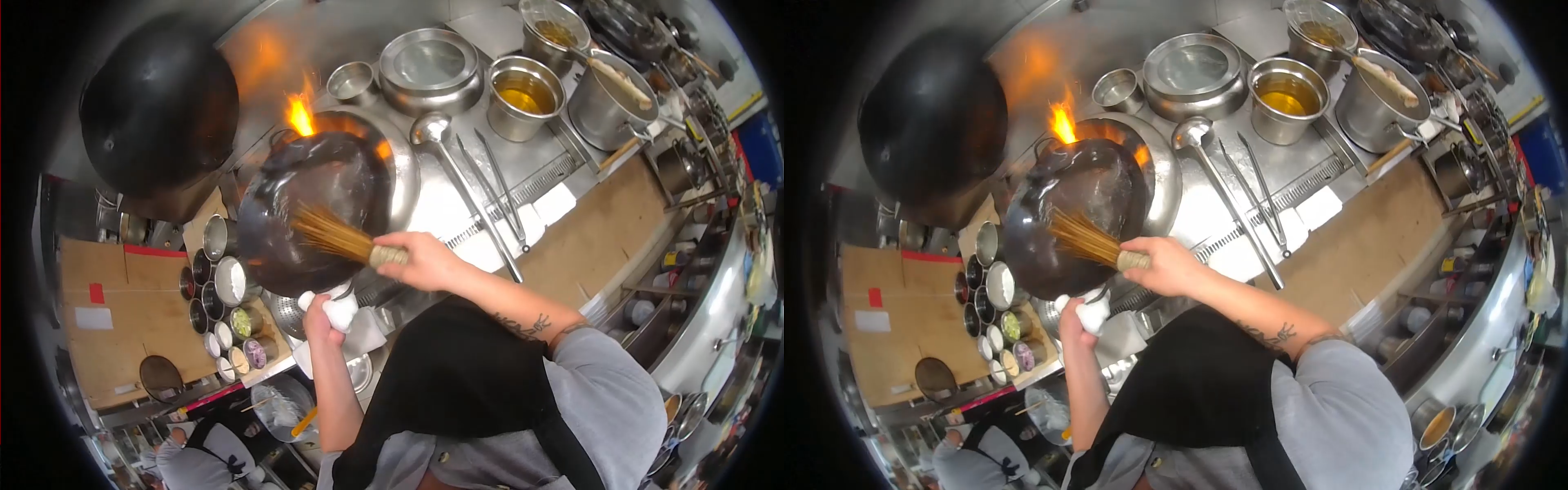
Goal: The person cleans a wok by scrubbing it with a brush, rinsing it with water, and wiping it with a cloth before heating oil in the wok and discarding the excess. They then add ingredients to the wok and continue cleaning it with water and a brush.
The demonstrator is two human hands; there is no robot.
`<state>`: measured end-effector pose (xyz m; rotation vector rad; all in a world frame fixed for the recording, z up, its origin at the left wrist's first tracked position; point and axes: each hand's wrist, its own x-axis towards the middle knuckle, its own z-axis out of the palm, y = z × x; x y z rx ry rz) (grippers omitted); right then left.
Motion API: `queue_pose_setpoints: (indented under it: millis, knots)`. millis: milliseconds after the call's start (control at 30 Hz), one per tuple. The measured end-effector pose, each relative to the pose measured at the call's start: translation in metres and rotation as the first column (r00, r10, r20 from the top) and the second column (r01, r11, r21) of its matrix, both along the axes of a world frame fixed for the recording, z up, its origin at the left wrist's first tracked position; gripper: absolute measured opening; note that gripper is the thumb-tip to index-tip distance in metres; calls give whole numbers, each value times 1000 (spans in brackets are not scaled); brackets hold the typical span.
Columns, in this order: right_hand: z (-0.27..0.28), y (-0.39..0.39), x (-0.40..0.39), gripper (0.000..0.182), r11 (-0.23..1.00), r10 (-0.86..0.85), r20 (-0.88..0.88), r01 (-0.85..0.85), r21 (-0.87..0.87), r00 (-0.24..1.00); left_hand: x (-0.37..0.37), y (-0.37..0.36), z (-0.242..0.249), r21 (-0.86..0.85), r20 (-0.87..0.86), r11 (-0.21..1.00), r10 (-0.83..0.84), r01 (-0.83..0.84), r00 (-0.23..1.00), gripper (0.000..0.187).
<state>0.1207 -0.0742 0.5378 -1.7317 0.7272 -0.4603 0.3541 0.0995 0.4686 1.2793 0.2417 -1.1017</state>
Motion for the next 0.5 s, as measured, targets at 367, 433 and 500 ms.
queue_pose_setpoints:
  millis: [367,433,500]
  knots:
    - [34,3,26,49,973,207,-116,-217,-83,971,-23,24,26,119,239,993,-24,-5,971,25]
    - [33,5,31,47,965,240,-152,-253,-70,959,-30,23,35,157,302,987,-15,-34,953,24]
    - [28,7,35,46,960,259,-187,-274,-60,948,-39,18,48,164,351,985,-8,-53,936,23]
